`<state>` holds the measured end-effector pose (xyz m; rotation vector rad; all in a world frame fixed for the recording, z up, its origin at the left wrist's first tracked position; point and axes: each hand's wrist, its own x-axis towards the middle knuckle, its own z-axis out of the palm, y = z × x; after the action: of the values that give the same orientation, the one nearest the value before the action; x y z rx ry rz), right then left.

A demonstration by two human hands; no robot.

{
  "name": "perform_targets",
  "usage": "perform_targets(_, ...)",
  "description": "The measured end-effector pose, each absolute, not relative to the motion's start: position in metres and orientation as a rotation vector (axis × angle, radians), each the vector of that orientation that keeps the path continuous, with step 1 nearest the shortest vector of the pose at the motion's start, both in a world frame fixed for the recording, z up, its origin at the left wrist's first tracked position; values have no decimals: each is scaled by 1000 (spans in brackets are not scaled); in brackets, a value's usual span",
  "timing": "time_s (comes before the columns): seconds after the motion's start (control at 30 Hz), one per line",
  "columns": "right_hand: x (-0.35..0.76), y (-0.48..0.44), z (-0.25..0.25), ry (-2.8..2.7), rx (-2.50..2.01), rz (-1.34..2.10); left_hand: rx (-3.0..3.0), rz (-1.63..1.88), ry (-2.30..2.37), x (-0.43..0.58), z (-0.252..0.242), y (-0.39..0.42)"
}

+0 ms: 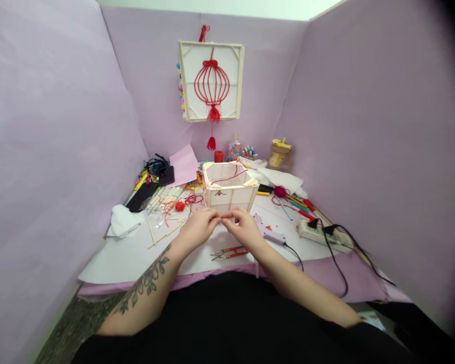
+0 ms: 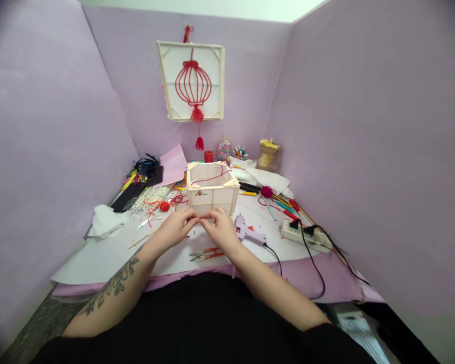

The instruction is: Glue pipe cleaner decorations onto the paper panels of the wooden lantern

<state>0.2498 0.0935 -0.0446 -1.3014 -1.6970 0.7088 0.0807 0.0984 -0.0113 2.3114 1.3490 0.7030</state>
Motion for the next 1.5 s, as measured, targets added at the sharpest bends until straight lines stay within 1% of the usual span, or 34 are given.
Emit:
perform_targets(0.1,250,95,-40,-1765,-1324,684,2318,667,1378,82,-10,96)
perform_targets(0.2,254,99,-42,-1707,-1351,740,2327,654,1399,76,-14,100)
perform_targets(0.3,261,106,-44,-1556,-1364,787,2273,784,1580,69,-19,112)
perform_targets(0.4,265,116,-42,-1501,-1338,741,2150,942,1712,68,-26,128)
perform_targets(0.53,260,127,-38,-1543,-1326,611,2087,938,1681,76,-35,140)
perform_targets(0.63,253,133,-38,-1566,-1321,543,2052,1004,1685,80,-39,138)
perform_targets(0.8,247,136,-40,-1591,-1313,384,2146,1088,1643,79,-44,137)
perform_targets(0.87,245,136,-40,-1598,-1316,339,2198,1212,1636,79,-48,140)
perform_targets(1.0,241,137,-42,-1563,-1357,299,2270,1589,1617,84,-52,146)
perform_targets(1.1,238,138,-43,-1537,-1394,268,2356,1745,1580,89,-50,147)
perform_targets(1.5,235,138,-43,-1489,-1398,289,2436,1835,1573,107,-50,155)
